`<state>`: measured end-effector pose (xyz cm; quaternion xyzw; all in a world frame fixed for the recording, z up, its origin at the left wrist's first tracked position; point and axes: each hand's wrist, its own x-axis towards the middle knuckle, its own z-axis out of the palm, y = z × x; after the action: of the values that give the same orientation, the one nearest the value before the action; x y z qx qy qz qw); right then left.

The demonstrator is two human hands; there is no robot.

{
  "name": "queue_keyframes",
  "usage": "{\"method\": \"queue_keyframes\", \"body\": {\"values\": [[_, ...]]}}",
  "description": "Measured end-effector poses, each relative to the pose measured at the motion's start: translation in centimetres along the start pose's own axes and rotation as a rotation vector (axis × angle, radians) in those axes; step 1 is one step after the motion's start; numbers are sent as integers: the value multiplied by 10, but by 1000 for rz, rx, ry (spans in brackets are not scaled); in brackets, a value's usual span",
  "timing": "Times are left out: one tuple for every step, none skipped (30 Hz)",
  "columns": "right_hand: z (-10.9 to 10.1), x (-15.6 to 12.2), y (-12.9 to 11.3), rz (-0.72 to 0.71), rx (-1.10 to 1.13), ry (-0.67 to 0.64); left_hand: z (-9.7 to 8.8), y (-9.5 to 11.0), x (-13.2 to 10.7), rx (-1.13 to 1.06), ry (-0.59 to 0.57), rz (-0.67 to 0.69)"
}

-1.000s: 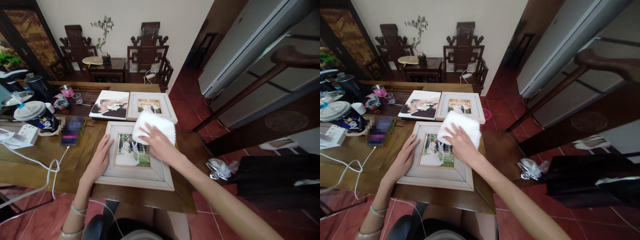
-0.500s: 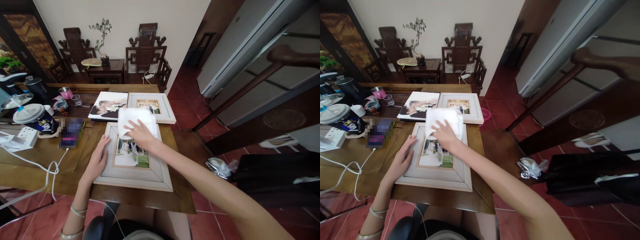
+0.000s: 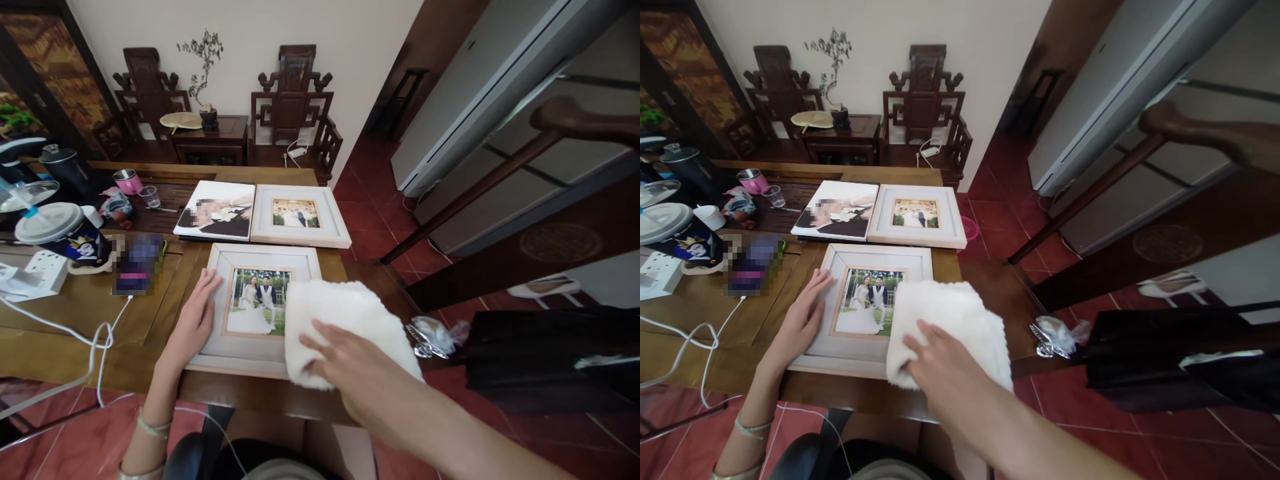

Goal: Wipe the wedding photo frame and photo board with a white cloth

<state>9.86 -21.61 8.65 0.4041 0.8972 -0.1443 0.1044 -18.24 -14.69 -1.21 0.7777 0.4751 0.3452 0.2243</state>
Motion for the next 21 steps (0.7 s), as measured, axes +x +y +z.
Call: {"method": "queue_keyframes", "body": {"values": [[2, -3, -6, -20, 42, 12, 0, 1, 0, 0, 3, 6], [4, -2, -9, -20, 86, 34, -1, 3, 0, -1, 5, 10], [4, 2, -10, -2, 127, 65, -1, 4, 0, -1, 7, 12], [4, 10, -8, 24, 159, 105, -2, 6, 0, -1, 9, 8], [3, 22, -6, 50, 175, 146, -3, 7, 0, -3, 9, 1], [2, 36, -2, 74, 179, 185, -4, 7, 0, -5, 9, -5], [1, 53, 1, 74, 167, 220, -4, 8, -1, -8, 6, -9], [0, 72, 5, 61, 139, 243, -5, 7, -1, -12, 2, -9], [-1, 91, 7, 44, 115, 254, -5, 6, -1, -15, -5, -6], [-2, 110, 9, 19, 97, 272, -6, 5, -1, -18, -12, 0], [-2, 128, 9, -2, 77, 309, -6, 4, -2, -17, -17, 9], [-3, 143, 7, -9, 57, 336, -6, 3, -2, -13, -16, 16], [-2, 156, 5, -11, 38, 361, -6, 2, -3, -5, -12, 22], [-1, 164, 2, -6, 19, 382, -6, 1, -3, 4, -5, 27], [0, 170, -3, -1, 2, 395, -6, 1, -3, 10, 1, 29], [2, 171, -7, -1, -12, 404, -6, 1, -3, 12, 3, 29], [4, 169, -12, -11, -23, 408, -6, 1, -3, 10, 2, 30], [6, 164, -18, -32, -33, 402, -6, 2, -3, 2, -1, 29], [8, 156, -23, -61, -40, 386, -6, 3, -3, -10, -6, 30], [11, 147, -28, -103, -47, 364, -6, 3, -2, -22, -9, 34], [13, 136, -33, -148, -51, 340, -7, 4, -2, -34, -14, 41]]}}
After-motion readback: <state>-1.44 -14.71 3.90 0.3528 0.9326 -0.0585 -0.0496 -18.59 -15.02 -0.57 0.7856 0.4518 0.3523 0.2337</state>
